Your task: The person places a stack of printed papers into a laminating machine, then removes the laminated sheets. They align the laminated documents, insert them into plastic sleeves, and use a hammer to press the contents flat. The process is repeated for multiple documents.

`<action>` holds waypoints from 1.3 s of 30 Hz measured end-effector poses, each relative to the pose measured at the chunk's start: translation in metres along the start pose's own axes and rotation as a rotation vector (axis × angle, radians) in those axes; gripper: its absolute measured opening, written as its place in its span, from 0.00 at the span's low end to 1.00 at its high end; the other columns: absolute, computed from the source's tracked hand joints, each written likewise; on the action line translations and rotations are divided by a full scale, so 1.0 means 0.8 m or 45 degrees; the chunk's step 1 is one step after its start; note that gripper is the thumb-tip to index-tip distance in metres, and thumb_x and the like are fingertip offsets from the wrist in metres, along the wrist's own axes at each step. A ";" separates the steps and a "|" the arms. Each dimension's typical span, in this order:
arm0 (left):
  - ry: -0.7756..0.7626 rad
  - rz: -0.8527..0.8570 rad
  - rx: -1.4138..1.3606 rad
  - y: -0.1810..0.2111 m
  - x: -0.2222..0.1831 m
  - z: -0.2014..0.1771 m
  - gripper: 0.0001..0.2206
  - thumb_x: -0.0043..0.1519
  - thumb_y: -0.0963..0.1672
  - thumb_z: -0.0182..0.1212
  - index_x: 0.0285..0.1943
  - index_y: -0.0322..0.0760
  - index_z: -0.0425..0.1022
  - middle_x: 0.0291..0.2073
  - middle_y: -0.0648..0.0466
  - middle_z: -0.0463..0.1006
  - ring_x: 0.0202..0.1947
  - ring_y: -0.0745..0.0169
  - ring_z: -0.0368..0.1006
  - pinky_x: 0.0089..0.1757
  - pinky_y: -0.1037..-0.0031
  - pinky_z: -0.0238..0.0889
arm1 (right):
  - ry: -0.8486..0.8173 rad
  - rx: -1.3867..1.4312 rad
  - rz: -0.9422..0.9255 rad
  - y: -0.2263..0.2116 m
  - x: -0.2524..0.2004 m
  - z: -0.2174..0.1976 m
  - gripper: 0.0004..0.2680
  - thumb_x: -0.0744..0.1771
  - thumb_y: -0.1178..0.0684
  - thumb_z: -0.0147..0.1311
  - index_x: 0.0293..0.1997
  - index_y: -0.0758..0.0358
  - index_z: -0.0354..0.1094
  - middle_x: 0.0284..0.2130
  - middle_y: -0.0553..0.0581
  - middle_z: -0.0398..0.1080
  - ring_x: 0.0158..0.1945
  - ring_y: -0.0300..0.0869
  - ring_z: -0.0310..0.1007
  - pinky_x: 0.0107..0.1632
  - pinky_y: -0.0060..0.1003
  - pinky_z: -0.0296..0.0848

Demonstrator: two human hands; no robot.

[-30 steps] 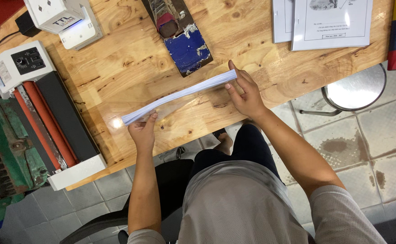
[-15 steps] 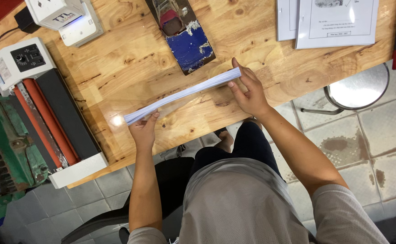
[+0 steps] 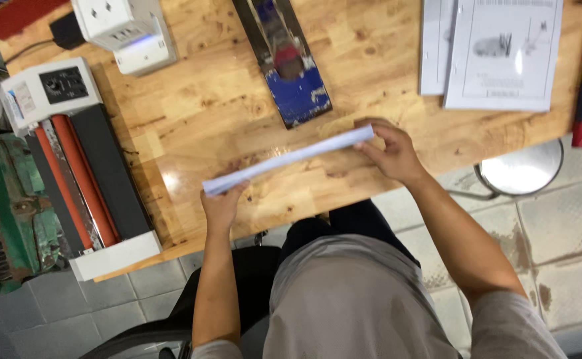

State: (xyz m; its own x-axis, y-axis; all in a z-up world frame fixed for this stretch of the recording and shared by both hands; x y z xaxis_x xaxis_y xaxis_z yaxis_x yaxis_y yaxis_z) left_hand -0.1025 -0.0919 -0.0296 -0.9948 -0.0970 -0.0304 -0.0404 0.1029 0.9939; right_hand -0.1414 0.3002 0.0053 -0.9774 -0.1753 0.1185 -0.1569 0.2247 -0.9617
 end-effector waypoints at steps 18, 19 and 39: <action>-0.012 -1.341 -0.211 -0.067 0.187 0.004 0.17 0.53 0.43 0.75 0.49 0.29 0.81 0.39 0.46 0.86 0.38 0.56 0.82 0.38 0.67 0.75 | -0.262 0.207 1.454 0.133 0.241 0.015 0.14 0.63 0.55 0.63 0.52 0.71 0.72 0.45 0.61 0.77 0.48 0.46 0.78 0.54 0.38 0.77; -0.031 -1.308 -0.219 -0.064 0.187 0.003 0.17 0.53 0.43 0.76 0.48 0.29 0.81 0.39 0.45 0.86 0.37 0.55 0.82 0.37 0.67 0.75 | -0.255 0.248 1.459 0.136 0.241 0.016 0.15 0.64 0.55 0.63 0.53 0.71 0.72 0.45 0.61 0.77 0.48 0.46 0.78 0.54 0.39 0.77; 0.017 -1.213 -0.258 -0.072 0.192 0.001 0.14 0.50 0.43 0.77 0.40 0.30 0.83 0.37 0.47 0.86 0.36 0.62 0.81 0.38 0.72 0.73 | -0.431 -0.587 0.778 0.079 0.282 0.026 0.11 0.71 0.50 0.52 0.52 0.67 0.75 0.45 0.64 0.78 0.48 0.48 0.79 0.59 0.42 0.68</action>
State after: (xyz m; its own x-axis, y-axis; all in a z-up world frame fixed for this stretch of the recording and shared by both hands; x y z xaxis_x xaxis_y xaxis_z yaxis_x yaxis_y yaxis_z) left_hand -0.2533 -0.1116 -0.0917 -0.5521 -0.0631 -0.8314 -0.8099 -0.1965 0.5527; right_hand -0.3688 0.2553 -0.0340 -0.8255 -0.1570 -0.5421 0.2724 0.7305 -0.6263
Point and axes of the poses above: each hand's wrist, its own x-axis towards the middle knuckle, its own z-axis out of the palm, y = z × x, the point moved 3 cm from there along x, towards the middle knuckle
